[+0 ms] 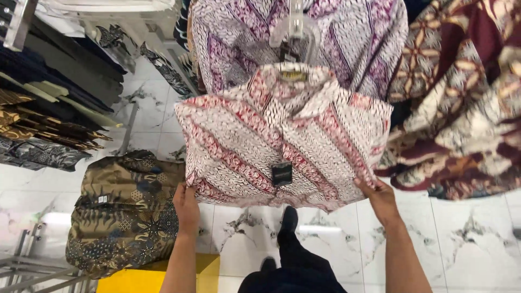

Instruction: The person is organizing shirts on a clothing rack, taking them off hangers to inspect them and then hanging them back up.

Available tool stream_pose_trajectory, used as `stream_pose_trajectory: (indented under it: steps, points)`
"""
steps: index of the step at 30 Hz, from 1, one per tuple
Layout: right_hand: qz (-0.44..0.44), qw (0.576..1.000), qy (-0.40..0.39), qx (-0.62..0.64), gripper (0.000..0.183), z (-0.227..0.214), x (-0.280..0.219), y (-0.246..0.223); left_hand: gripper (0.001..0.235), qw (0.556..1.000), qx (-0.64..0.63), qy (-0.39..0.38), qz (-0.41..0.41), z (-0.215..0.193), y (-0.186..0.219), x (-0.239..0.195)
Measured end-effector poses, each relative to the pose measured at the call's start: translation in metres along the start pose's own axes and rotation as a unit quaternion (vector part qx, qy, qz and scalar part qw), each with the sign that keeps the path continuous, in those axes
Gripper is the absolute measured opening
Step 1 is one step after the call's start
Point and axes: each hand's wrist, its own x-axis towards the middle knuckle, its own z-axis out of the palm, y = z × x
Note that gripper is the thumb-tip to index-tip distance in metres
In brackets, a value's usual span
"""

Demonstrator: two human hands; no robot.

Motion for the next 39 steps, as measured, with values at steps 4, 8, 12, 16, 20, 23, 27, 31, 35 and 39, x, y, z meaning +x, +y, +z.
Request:
stream_pose_trajectory:
  steps: [4,8,12,16,20,23,27,31,35,39]
  points:
    - [-0.011,0.996,0.032,0.078,0.034,-0.005,-0.041,0.047,0.018,0.998,-0.011,-0.054,0.003,-0.028,-0.004,-0.022]
    - [0.006,0.999,0.045,-0.008,0.052,-0.013,-0.039,0.127,0.030,0.997,-0.004,-0.073,0.001,-0.043,-0.007,-0.043]
    - [-0.090,0.992,0.074,-0.055,0.056,-0.003,-0.083,0.126,0.050,0.985,0.124,-0.117,-0.006,-0.061,-0.021,-0.052]
    - [-0.126,0.982,0.129,-0.056,0.044,0.012,-0.162,0.044,0.061,0.987,0.118,-0.089,-0.057,-0.050,0.021,-0.081]
    - [-0.138,0.975,0.173,-0.039,0.055,0.010,-0.195,0.018,0.042,0.998,0.043,-0.049,-0.013,-0.044,0.052,-0.097]
    - [-0.162,0.961,0.219,-0.041,0.051,0.003,-0.188,0.027,0.067,0.993,0.071,-0.084,-0.049,-0.049,0.126,-0.125]
    - [-0.179,0.965,0.164,-0.098,0.057,0.001,-0.203,0.008,0.105,0.972,0.154,-0.170,-0.048,-0.061,0.117,-0.119]
    - [-0.213,0.938,0.244,-0.124,0.052,-0.003,-0.227,-0.015,0.065,0.984,0.142,-0.091,0.059,-0.052,0.099,-0.115]
    - [-0.254,0.928,0.218,-0.167,0.043,0.021,-0.227,-0.005,0.062,0.981,0.140,-0.120,0.068,-0.055,0.111,-0.119]
    - [-0.241,0.923,0.265,-0.140,0.055,-0.008,-0.189,0.031,0.073,0.983,0.158,-0.093,0.026,-0.070,0.145,-0.134]
